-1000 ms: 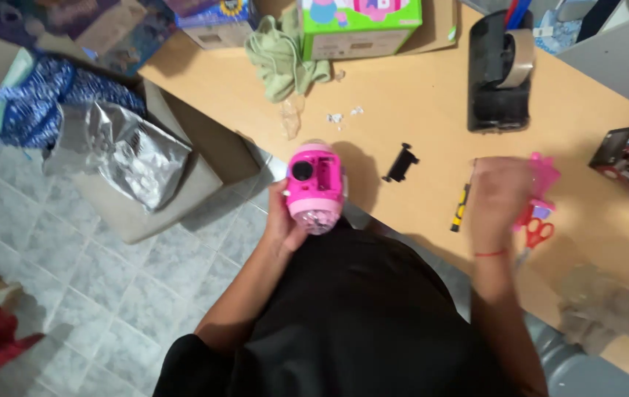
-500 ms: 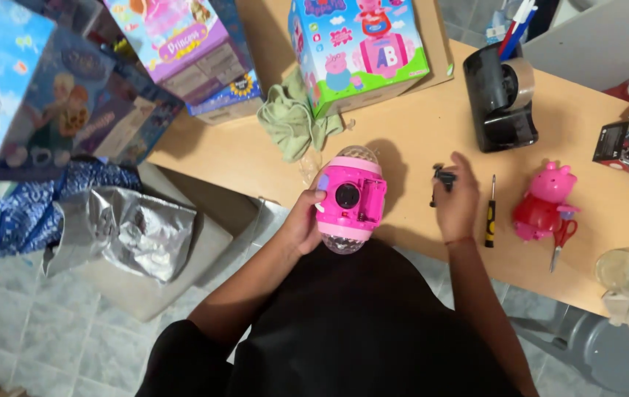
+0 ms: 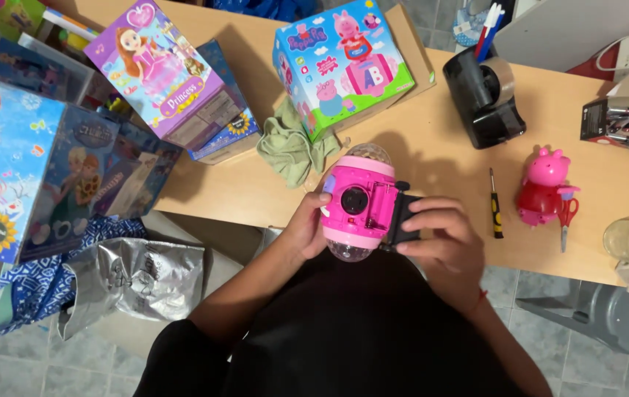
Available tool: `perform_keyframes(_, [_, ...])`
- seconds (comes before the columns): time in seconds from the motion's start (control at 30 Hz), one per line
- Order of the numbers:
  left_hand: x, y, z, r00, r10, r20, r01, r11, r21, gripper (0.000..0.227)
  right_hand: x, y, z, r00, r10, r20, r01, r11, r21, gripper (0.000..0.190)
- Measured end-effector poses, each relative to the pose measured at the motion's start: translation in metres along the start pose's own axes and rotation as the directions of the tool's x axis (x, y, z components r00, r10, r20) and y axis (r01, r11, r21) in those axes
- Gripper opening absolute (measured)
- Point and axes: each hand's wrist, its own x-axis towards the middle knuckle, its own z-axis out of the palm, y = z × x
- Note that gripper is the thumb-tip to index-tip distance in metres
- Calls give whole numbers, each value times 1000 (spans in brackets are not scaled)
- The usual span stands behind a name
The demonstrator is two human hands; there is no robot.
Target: The person assembles a pink plastic toy by screwing the base into the main body and securing the transparent dome lid. They then use a screwdriver to tighten a screw on the side of the toy and insert a black cylindrical component into a slot on the toy's exterior.
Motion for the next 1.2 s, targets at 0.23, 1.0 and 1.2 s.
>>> perform_keyframes(0.23, [-1, 15, 15, 992, 83, 98, -91, 993, 81, 84, 1, 6, 6, 985, -137, -102, 122, 983, -139, 9])
perform_keyframes(1.0, [-19, 27, 41, 743, 531, 408, -669, 577, 468, 121, 13, -12, 20, 999, 21, -48, -43, 866, -498, 27])
perform_keyframes(1.2, [-19, 32, 34, 733, 571, 369, -680, 599, 423, 120, 28, -27, 20, 983, 176, 56, -164, 971, -174, 21])
